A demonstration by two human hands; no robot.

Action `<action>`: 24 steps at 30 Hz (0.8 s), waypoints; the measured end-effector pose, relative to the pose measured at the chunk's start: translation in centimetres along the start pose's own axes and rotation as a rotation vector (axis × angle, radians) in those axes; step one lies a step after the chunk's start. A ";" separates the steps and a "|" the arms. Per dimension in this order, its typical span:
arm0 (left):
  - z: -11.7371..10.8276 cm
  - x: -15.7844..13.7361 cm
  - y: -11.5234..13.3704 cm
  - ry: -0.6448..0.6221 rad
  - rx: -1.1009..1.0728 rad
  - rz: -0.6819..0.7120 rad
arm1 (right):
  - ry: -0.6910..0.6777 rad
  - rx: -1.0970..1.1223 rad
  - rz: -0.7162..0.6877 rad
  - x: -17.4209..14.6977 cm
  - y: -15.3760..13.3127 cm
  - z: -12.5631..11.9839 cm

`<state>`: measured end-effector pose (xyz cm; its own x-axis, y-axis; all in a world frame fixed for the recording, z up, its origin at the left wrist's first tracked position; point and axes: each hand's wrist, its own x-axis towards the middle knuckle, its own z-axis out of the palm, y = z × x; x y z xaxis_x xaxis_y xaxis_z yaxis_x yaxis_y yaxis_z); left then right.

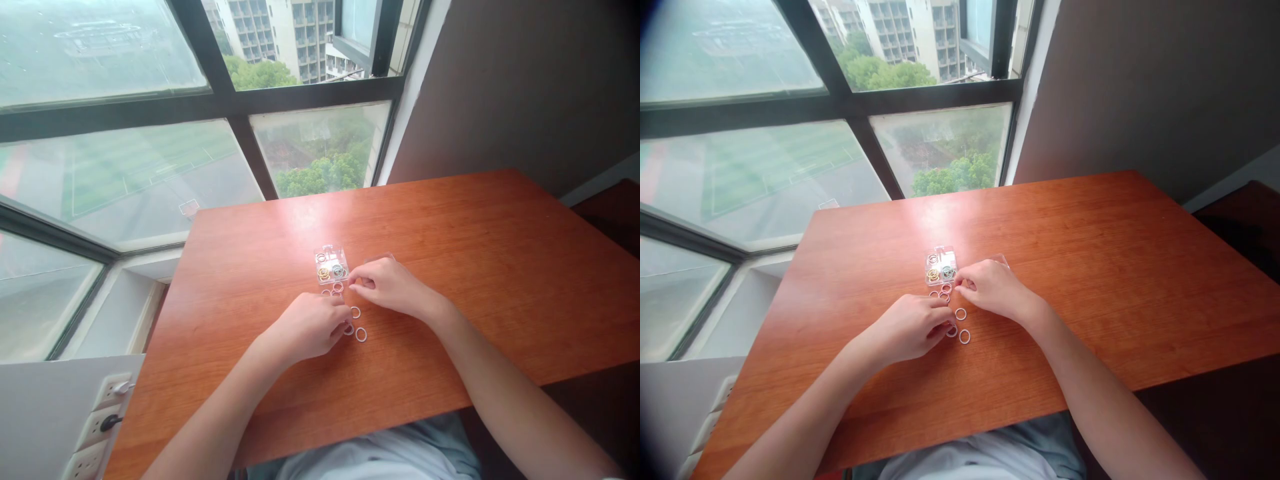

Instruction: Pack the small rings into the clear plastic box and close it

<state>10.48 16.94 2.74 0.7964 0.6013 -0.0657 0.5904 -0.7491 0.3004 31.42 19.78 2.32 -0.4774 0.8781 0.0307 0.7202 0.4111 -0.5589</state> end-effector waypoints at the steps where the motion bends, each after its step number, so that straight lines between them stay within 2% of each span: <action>1: 0.0 0.0 0.1 -0.005 0.019 0.002 | -0.006 -0.002 0.001 0.0 -0.1 -0.1; 18: -0.1 0.0 0.6 -0.077 0.081 0.024 | -0.030 -0.002 -0.017 -0.1 0.1 -0.3; 24: 0.3 0.1 0.2 -0.023 0.081 0.006 | -0.037 -0.003 -0.015 -0.2 0.0 -0.4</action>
<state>10.76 16.75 2.51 0.8021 0.5910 -0.0859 0.5936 -0.7732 0.2234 31.67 19.71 2.66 -0.5065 0.8622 0.0084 0.7140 0.4248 -0.5565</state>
